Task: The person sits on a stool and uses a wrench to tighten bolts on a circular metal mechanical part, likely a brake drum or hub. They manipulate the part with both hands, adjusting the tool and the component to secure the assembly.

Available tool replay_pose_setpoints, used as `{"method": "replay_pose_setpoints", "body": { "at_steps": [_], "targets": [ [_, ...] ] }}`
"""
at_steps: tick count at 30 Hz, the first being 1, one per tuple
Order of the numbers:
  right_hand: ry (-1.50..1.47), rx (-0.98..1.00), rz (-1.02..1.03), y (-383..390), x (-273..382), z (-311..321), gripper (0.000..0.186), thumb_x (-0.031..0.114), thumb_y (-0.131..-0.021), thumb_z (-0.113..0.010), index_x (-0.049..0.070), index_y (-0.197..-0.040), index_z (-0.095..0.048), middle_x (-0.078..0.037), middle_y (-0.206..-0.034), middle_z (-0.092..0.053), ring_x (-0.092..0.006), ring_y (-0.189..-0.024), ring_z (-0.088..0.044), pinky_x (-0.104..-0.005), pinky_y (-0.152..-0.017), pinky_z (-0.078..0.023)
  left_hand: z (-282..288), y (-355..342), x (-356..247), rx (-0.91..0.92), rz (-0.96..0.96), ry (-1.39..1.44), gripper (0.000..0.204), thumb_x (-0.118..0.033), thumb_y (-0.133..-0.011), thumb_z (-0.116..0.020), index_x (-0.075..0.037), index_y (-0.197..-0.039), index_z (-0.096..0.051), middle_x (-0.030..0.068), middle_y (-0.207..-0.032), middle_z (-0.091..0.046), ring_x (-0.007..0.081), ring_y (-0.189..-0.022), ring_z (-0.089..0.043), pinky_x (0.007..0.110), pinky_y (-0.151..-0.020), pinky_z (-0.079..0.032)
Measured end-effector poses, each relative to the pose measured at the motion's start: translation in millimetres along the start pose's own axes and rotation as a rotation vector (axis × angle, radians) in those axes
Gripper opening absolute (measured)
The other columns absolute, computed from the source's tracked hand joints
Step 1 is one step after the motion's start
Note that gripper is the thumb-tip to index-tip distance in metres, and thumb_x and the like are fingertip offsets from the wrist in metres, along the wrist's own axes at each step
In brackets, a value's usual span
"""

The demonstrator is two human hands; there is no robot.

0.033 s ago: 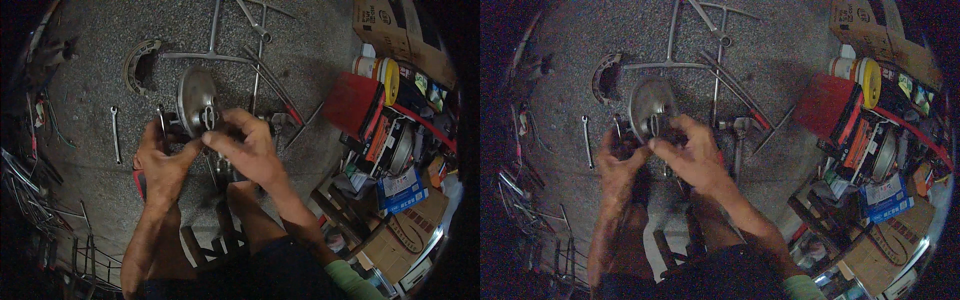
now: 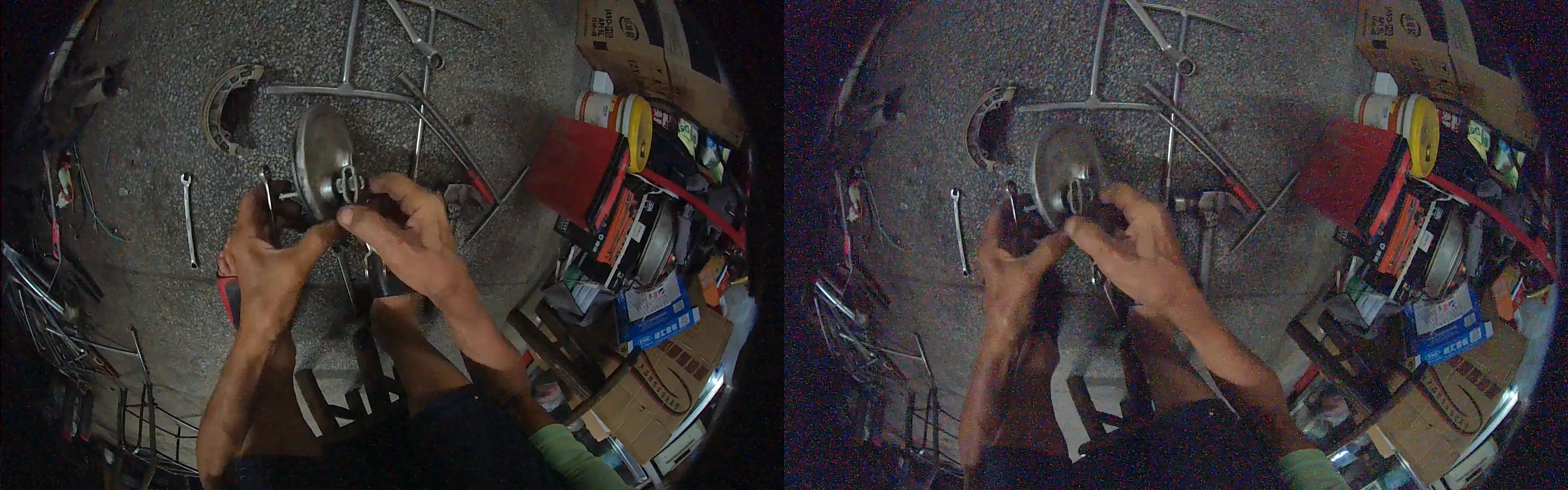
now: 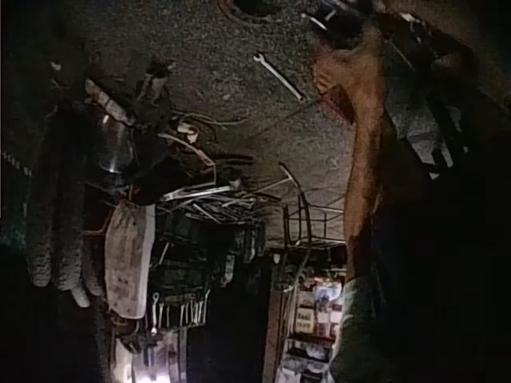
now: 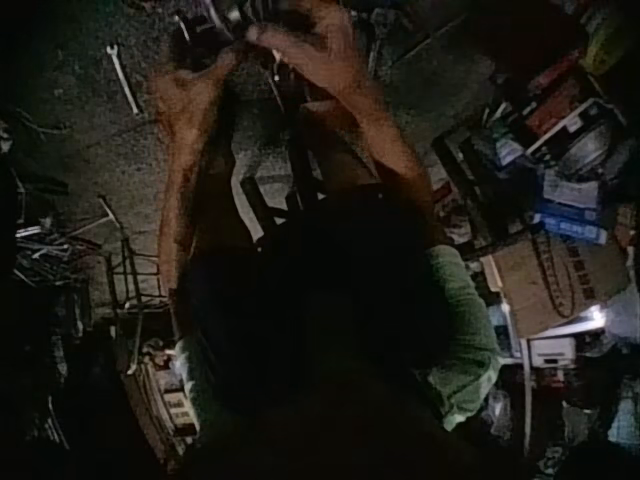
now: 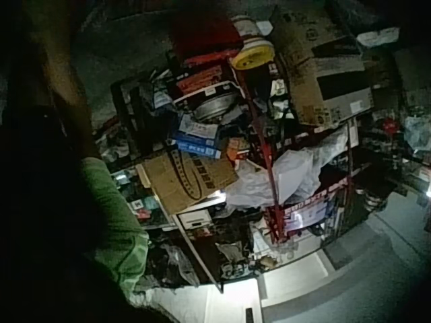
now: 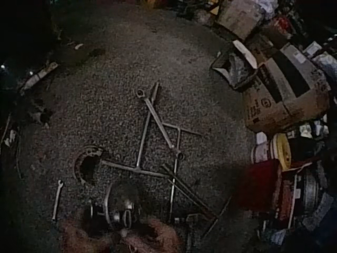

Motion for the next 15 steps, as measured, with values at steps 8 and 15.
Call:
{"method": "replay_pose_setpoints", "body": {
  "at_steps": [8,15],
  "targets": [
    [0.71,-0.147,0.293,10,37,-5,0.025,0.019,-0.088,-0.057,-0.004,-0.098,-0.053,-0.022,-0.077,-0.061,-0.0377,-0.07,-0.063,-0.0458,-0.062,-0.048,-9,-6,2,0.072,0.061,0.351,0.04,-0.01,-0.076,-0.074,-0.004,-0.11,-0.052,0.0032,-0.096,-0.06,0.0097,-0.081,-0.056,0.022,-0.063,-0.047],
    [0.559,-0.206,0.332,14,26,-4,0.031,0.017,-0.09,-0.057,-0.007,-0.109,-0.053,-0.025,-0.084,-0.061,-0.0385,-0.072,-0.064,-0.0423,-0.062,-0.049,-5,-12,29,0.219,0.322,0.459,0.016,-0.018,-0.089,-0.064,-0.009,-0.1,-0.057,-0.0013,-0.083,-0.062,0.0052,-0.07,-0.058,0.015,-0.04,-0.027]
  ]
}}
Point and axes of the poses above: each hand's wrist, its own y-axis away from the middle knuckle, its own z-axis out of the back of the hand, x = y × z, the point moved 9 cm from there along -y, towards the middle knuckle
